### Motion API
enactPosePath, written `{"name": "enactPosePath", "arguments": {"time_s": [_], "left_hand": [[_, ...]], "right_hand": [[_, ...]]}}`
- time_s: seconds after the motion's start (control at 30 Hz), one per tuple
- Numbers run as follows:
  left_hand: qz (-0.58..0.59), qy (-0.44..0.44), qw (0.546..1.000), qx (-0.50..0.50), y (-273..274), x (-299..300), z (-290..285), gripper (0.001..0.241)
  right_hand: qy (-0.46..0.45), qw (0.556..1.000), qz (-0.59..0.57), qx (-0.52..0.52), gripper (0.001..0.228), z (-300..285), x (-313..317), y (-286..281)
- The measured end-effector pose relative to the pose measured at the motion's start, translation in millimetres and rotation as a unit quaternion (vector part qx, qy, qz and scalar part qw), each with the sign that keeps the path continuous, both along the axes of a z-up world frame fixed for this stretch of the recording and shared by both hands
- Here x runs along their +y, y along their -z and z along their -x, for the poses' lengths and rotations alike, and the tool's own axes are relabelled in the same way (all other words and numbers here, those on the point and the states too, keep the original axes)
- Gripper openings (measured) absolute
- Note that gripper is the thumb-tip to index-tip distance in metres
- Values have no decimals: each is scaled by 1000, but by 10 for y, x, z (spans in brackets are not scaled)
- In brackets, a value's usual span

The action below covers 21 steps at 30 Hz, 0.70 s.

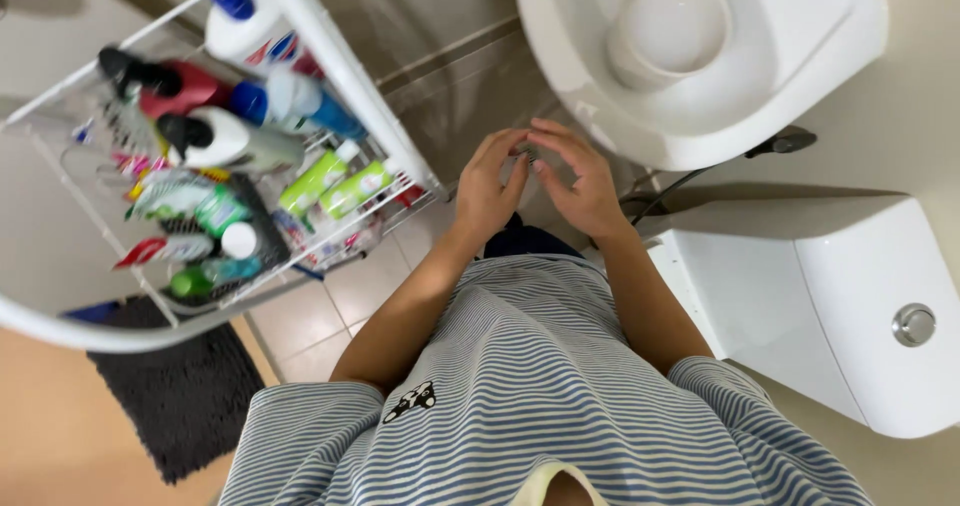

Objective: The person fills a white bowl with water from a sink faucet and adds a cleaning powder. They then retrieve a wire basket of toiletries, place it on the floor, and return to the sink. The person proceeds to wash their hands and scrub the sink basin and faucet with their hands, rinsing the bowl and basin during the process.

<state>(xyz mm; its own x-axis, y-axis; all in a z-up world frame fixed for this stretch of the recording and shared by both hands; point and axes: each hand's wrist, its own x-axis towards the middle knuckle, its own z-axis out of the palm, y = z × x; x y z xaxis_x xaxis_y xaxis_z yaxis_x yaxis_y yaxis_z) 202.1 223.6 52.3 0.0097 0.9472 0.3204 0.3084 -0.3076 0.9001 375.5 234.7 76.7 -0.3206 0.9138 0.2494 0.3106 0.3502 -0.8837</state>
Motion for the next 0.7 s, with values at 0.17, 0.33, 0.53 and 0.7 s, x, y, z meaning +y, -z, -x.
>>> {"name": "enactPosePath", "arguments": {"time_s": [0.17,0.33,0.53,0.7], "left_hand": [[-15,57,998,12,156,687,-596,29],[43,151,987,43,188,1111,-1069,29],[43,276,956,88,100,1592,-1591,36],[62,401,894,191,-60,1968,-2073,39]], "right_hand": [[70,997,9,-26,37,-617,383,115],[146,987,32,-56,39,-1060,523,151],[236,972,3,-17,38,-1447,630,99],[346,936,19,-57,39,-1690,603,54]]}}
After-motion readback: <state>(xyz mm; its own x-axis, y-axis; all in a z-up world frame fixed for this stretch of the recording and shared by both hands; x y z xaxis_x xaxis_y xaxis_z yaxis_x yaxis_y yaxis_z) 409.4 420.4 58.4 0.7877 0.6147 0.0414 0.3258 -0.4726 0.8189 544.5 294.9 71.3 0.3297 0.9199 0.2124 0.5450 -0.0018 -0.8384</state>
